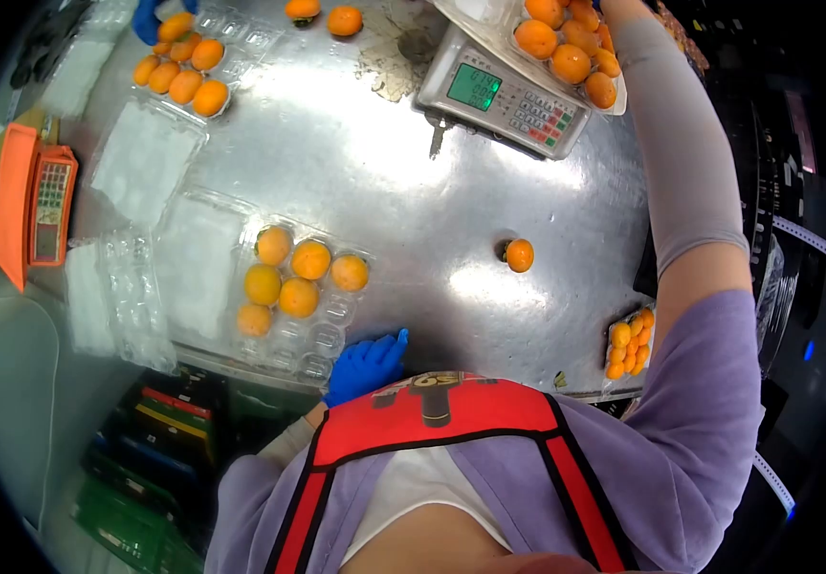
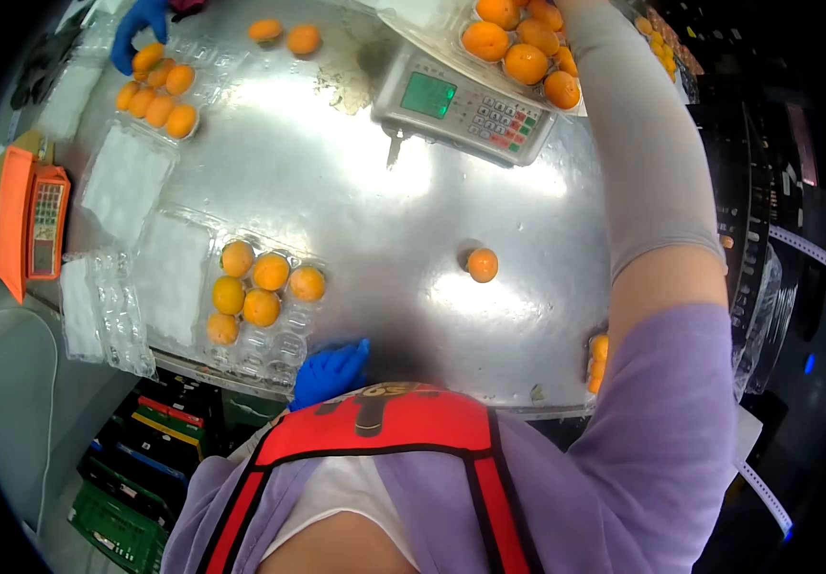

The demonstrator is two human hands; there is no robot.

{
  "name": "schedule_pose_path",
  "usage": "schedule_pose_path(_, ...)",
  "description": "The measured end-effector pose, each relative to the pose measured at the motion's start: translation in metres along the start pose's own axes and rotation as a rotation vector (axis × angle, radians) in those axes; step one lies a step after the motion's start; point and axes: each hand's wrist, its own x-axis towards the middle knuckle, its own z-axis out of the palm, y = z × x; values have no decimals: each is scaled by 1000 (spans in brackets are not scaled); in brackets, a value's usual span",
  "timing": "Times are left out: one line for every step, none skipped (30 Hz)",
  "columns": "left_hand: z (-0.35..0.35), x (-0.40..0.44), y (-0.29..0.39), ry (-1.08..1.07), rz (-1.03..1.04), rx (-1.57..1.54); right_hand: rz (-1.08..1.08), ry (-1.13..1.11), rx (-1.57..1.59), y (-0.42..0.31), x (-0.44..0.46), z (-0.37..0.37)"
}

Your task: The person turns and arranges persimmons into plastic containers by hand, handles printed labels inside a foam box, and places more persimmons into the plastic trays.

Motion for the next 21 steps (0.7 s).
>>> schedule_pose_path(-1,0,0,3,8,10,-113,163,147,9,-5,0)
schedule_pose_path(-2,0,1,8,7,15,-227,327,295,17,-11,0)
schedule_pose_path(-5,2,2,7,10,16,-342,304,489,13,-35,-8)
schedule_pose_path(-7,3,3,5,15,16,-457,278,681,10,-71,-18)
schedule_pose_path(-8,3,3,8,18,19,-464,85,652,39,-99,-21)
schedule_pose_path(-10,3,3,-31,9,-19,-399,57,619,12,-166,-31)
schedule_pose_path(-11,4,2,-70,2,-54,-424,-30,443,28,-205,-20)
schedule_pose_path(-12,6,2,-64,7,-47,-518,-79,398,25,-251,-12)
schedule_pose_path(-14,6,3,-56,7,-52,-435,-172,458,33,-290,7)
schedule_pose_path(-16,5,4,-52,11,-55,-325,-289,417,46,-320,22)
schedule_pose_path(-16,4,4,-53,23,-49,-304,-298,414,56,-341,39)
schedule_pose_path(-15,4,4,-62,-2,-81,-317,-272,361,62,-358,52)
schedule_pose_path(-14,4,5,-72,-29,-114,-312,-275,301,68,-368,64)
schedule_pose_path(-15,5,6,-69,-23,-110,-308,-241,300,69,-375,70)
schedule_pose_path(-17,6,7,-79,-31,-113,-308,-210,301,64,-378,71)
schedule_pose_path(-19,5,8,-90,-43,-117,-311,-207,305,61,-382,66)
schedule_pose_path(-20,4,8,-86,-45,-114,-296,-117,253,56,-388,58)
schedule_pose_path(-20,4,8,-70,-37,-116,-283,-28,199,52,-395,51)
schedule_pose_path(-19,4,8,-54,-30,-120,-289,-30,198,55,-406,48)
schedule_pose_path(-18,4,7,-49,-35,-121,-236,-103,140,62,-419,45)
schedule_pose_path(-17,4,6,-39,-28,-125,-182,-178,81,65,-430,44)
